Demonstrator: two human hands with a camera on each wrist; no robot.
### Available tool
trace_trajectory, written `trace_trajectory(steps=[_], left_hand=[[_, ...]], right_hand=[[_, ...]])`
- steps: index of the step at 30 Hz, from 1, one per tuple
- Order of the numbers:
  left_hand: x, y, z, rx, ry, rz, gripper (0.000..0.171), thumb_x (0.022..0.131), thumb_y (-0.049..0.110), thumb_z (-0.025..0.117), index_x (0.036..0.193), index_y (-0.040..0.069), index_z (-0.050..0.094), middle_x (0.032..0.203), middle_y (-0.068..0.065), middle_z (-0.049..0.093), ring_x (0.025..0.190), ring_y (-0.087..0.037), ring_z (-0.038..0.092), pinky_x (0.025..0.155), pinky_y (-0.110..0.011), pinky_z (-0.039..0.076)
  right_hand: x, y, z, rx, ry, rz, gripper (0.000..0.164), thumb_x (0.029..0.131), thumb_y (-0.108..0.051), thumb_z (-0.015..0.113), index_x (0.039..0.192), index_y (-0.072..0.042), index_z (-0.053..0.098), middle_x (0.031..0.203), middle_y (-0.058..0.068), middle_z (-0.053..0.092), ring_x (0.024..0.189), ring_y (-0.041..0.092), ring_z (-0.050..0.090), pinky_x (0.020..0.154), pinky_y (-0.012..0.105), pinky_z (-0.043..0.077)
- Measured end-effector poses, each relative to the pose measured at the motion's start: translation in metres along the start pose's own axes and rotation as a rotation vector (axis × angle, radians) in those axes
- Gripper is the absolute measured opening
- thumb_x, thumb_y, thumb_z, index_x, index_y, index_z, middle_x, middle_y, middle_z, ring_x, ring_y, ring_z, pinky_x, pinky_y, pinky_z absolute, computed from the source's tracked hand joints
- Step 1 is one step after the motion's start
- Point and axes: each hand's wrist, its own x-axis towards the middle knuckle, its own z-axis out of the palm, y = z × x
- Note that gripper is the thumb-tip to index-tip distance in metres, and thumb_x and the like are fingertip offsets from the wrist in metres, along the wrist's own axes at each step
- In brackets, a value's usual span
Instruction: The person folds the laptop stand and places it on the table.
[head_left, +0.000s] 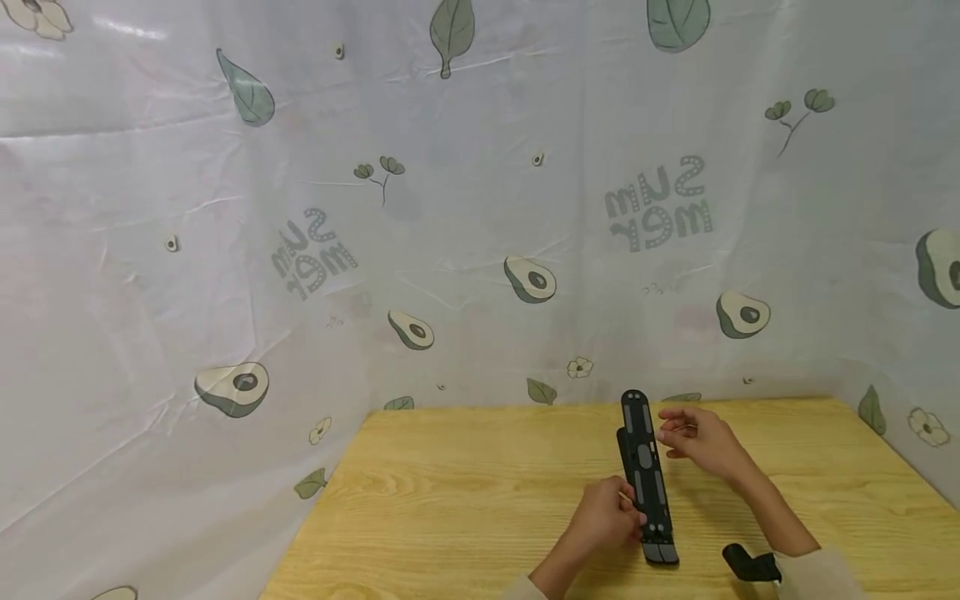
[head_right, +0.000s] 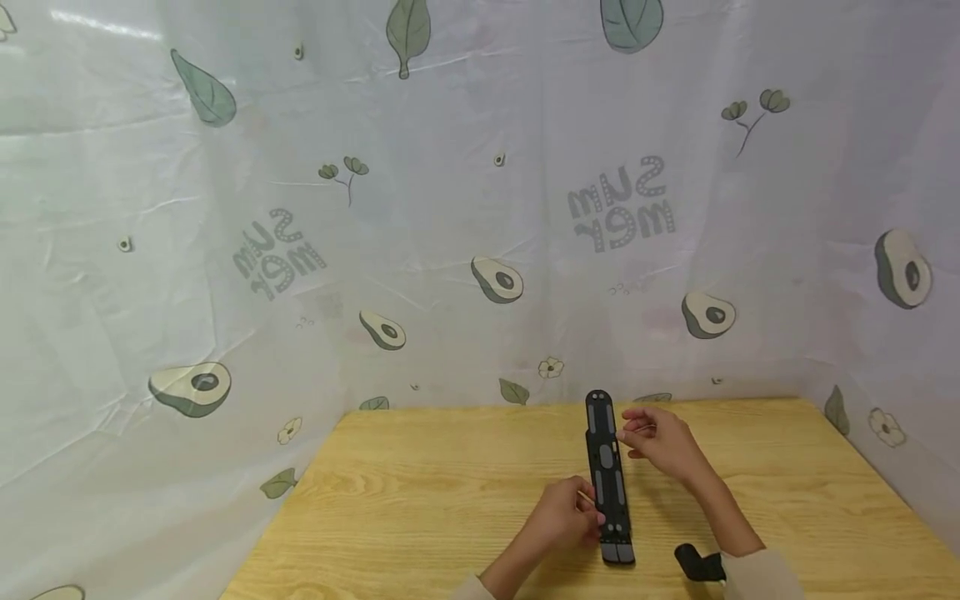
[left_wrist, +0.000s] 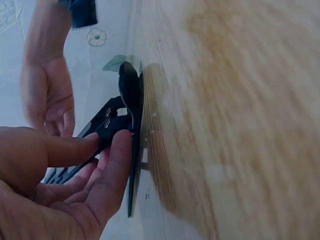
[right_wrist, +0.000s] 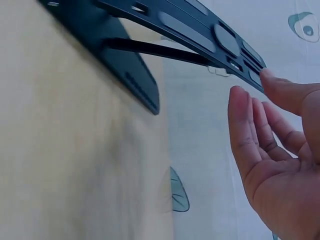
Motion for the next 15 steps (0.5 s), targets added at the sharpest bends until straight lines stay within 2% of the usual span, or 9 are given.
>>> trace_trajectory(steps=[5, 11, 15], left_hand=[[-0.004, -0.001, 0.003, 0.005, 0.023, -0.030, 0.024, 0.091, -0.013, 0.073, 0.098, 0.008, 0.064, 0.075, -0.005, 0.072, 0.063, -0.020, 0.074, 0.055, -0.035, 0.064], [-0.005, 0.001, 0.005, -0.025, 0.024, -0.038, 0.024, 0.091, -0.014, 0.072, 0.099, 0.008, 0.064, 0.077, -0.006, 0.074, 0.065, -0.023, 0.076, 0.057, -0.037, 0.065], [-0.003, 0.001, 0.005, -0.051, 0.025, -0.051, 0.025, 0.092, -0.014, 0.070, 0.100, 0.009, 0.064, 0.079, -0.005, 0.072, 0.064, -0.023, 0.075, 0.058, -0.036, 0.065]], right_hand=[[0.021, -0.007, -0.005, 0.014, -0.039, -0.020, 0.049, 0.106, -0.013, 0.069, 0.143, 0.013, 0.053, 0.122, 0.028, 0.068, 0.110, 0.040, 0.074, 0.084, 0.039, 0.068], [0.036, -0.011, -0.011, 0.012, -0.099, -0.067, 0.046, 0.106, -0.010, 0.068, 0.145, 0.012, 0.053, 0.124, 0.030, 0.065, 0.106, 0.028, 0.074, 0.087, 0.042, 0.067], [0.041, -0.012, -0.012, 0.035, -0.135, -0.061, 0.049, 0.107, -0.010, 0.066, 0.149, 0.011, 0.051, 0.130, 0.032, 0.063, 0.110, 0.032, 0.073, 0.089, 0.042, 0.067]])
